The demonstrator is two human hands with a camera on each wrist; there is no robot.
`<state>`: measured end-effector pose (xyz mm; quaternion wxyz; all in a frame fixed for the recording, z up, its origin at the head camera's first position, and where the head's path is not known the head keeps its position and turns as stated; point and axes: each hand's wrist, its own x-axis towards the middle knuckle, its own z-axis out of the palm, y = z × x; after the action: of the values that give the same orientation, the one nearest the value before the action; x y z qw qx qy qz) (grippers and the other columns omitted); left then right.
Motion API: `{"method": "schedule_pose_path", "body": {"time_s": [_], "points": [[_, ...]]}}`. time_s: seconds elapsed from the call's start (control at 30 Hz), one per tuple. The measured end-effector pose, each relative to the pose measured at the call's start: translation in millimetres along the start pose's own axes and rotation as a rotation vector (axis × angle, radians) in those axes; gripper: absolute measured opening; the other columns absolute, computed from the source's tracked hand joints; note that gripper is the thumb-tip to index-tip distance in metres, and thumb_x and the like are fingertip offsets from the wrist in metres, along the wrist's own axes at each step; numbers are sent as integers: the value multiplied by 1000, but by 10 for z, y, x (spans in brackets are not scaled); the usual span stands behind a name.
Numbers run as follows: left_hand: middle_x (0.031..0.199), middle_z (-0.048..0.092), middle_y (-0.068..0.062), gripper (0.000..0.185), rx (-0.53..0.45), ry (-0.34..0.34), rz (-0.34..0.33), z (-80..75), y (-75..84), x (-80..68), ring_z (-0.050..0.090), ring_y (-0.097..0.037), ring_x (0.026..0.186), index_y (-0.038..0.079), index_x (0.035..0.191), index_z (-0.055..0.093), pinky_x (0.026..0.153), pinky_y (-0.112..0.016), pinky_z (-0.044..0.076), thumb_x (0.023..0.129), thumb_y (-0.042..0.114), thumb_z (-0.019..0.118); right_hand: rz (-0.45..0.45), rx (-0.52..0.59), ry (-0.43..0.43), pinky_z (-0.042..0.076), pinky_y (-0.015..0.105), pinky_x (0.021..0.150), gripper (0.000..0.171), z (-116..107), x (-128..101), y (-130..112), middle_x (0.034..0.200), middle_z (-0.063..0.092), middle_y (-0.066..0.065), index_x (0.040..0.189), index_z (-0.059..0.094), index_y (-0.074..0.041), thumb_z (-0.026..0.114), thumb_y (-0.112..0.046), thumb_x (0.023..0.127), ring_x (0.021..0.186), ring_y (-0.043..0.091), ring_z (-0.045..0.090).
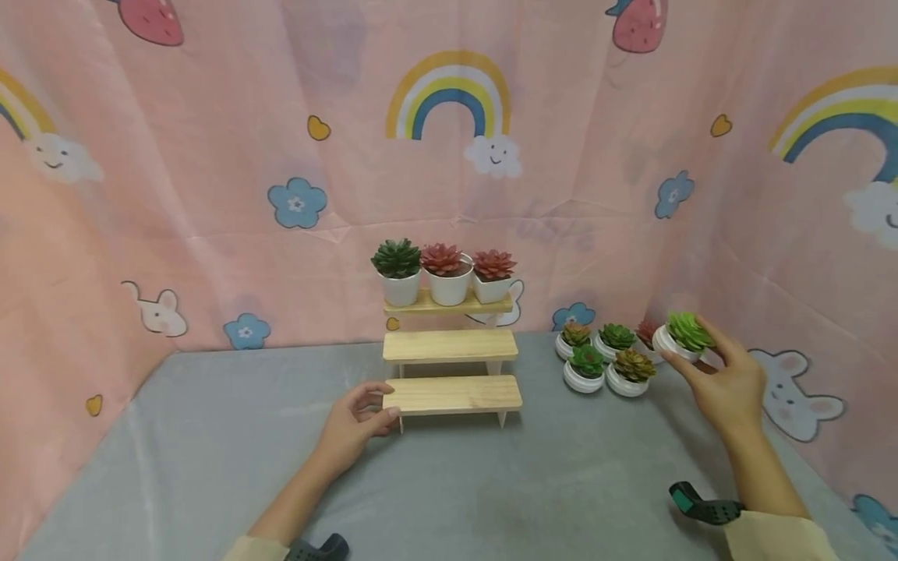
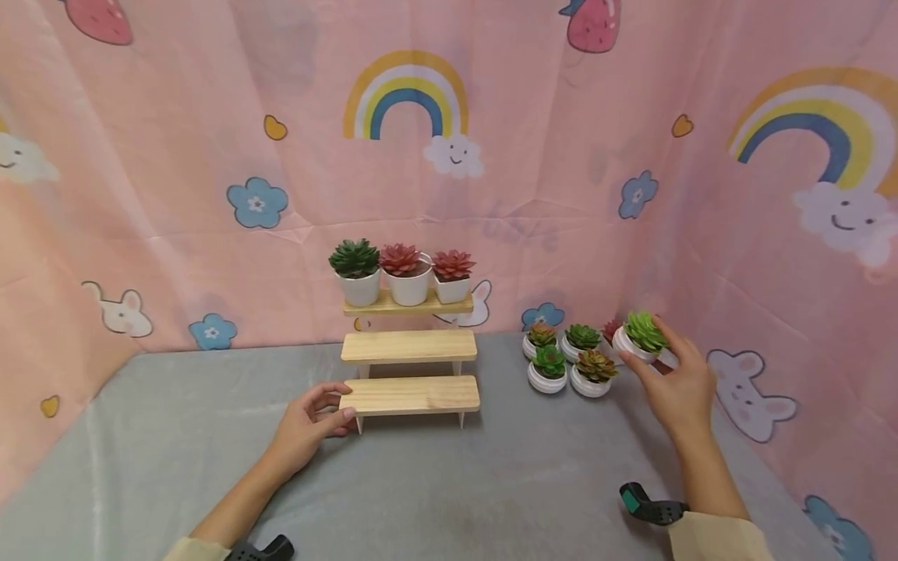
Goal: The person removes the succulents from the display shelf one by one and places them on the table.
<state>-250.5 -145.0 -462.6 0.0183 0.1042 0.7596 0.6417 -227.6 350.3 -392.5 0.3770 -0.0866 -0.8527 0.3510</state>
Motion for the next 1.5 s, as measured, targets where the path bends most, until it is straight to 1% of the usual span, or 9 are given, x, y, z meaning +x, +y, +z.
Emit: {"method": "schedule_pose_path", "body": {"time_s": [0.2, 0.4, 0.57, 0.83, 1.0, 1.1, 1.23, 1.33, 1.5], "points": [[106, 69, -18, 38, 7, -5, 0, -24, 7, -8, 73, -13, 79, 7, 124, 61, 70, -28, 62, 90, 14, 77, 47, -34, -64, 40, -7, 75, 68, 39, -30, 189, 143, 59, 19, 145, 56, -21, 84, -16, 83, 132, 7, 54], [107, 69, -18, 38, 7, -7, -5, -32, 2, -11, 73, -15, 80, 8, 124, 61, 71, -29, 62, 90, 16, 77, 69, -83, -105, 36, -9, 72, 68, 81, -101, 383, 143, 58, 21, 147, 54, -19, 83, -22, 86, 125, 1, 54], [107, 69, -17, 39, 8, -3, -10, -34, -14, -7, 74, -15, 80, 8, 124, 62, 70, -29, 62, 90, 16, 77, 55, -132, -147, 40, -2, 72, 72, 109, -158, 514, 143, 56, 27, 149, 50, -14, 82, -25, 86, 124, 48, 56], [106, 69, -18, 39, 1, -10, -1, -37, -14, -7, 74, -14, 79, 7, 124, 61, 70, -30, 62, 90, 15, 77, -14, -205, -118, 39, 11, 70, 69, 146, -241, 646, 136, 62, 27, 142, 58, -9, 86, -21, 81, 93, -6, 57], [107, 69, -18, 39, -6, -14, 4, -32, -8, -4, 74, -13, 79, 6, 124, 61, 70, -30, 63, 90, 15, 77, -45, -212, -129, 38, 11, 71, 70, 157, -270, 654, 133, 61, 29, 144, 56, -8, 85, -17, 81, 107, 40, 62], [108, 69, -19, 39, -13, -19, 4, -28, -19, 6, 74, -13, 80, 7, 124, 61, 70, -30, 62, 90, 15, 77, -10, -186, -146, 32, 1, 68, 72, 146, -270, 662, 136, 58, 29, 145, 54, -9, 85, -19, 81, 113, 43, 60], [109, 69, -19, 39, -21, -21, 10, -44, -34, 17, 74, -14, 81, 7, 124, 62, 71, -29, 62, 89, 16, 78, 6, -147, -209, 55, 35, 95, 82, 105, -242, 628, 146, 48, 31, 152, 45, -10, 85, -25, 83, 127, 50, 50], [110, 69, -20, 39, -25, -29, 8, -41, -48, 18, 74, -14, 82, 7, 124, 61, 71, -30, 62, 89, 16, 78, -43, -84, -219, 41, 60, 111, 84, 27, -182, 527, 152, 42, 30, 155, 41, -12, 84, -25, 84, 137, 52, 40], [111, 69, -21, 40, -20, -43, 23, -40, -50, 18, 75, -15, 83, 6, 125, 60, 72, -29, 62, 90, 17, 77, -139, -7, -129, 31, 2, 106, 74, -77, -38, 90, 154, 47, 16, 151, 49, -27, 83, -21, 85, 143, 8, 40]]}}
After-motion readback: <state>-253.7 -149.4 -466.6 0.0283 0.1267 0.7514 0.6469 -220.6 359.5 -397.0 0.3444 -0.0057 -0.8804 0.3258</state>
